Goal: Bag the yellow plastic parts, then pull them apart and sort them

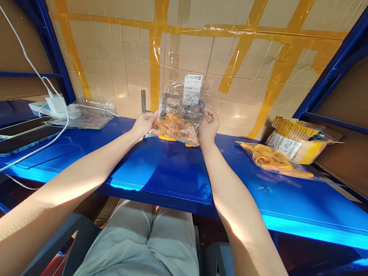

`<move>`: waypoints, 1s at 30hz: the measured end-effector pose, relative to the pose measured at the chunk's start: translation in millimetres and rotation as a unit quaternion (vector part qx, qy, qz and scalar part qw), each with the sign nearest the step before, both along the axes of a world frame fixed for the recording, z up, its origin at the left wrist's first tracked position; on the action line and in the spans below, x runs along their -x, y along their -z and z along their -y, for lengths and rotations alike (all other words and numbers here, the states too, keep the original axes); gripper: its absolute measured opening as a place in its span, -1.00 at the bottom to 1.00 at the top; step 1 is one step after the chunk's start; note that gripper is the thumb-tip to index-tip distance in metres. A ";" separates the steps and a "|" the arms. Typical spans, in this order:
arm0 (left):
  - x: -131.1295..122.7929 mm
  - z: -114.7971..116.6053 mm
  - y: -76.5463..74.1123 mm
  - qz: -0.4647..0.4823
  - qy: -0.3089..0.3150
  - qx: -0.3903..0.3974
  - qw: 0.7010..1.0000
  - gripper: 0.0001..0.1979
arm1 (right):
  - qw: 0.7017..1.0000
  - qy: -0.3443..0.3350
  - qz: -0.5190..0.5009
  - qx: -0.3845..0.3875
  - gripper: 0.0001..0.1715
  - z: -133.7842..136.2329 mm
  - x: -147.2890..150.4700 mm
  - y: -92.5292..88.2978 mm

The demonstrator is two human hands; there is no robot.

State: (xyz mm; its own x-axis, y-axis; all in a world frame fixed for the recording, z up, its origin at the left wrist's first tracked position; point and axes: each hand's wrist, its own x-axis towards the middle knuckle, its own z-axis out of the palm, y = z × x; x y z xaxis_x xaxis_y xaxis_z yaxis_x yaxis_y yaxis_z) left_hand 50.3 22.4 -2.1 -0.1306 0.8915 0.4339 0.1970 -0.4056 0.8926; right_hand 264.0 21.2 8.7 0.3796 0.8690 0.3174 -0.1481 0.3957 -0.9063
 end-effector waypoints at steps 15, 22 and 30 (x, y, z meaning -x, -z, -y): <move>-5.4 18.6 -8.0 -0.016 0.062 0.083 0.994 -0.57 | 0.992 0.099 -0.007 -0.080 -0.73 -4.8 -6.4 0.8; -3.2 15.3 -7.0 -0.033 0.045 0.071 0.996 -0.62 | 0.992 0.102 -0.003 -0.076 -0.86 3.7 -2.5 -2.1; 3.0 5.6 -4.0 0.036 0.032 0.051 0.998 -0.73 | 0.995 0.068 0.022 -0.066 -0.93 2.9 2.3 -0.9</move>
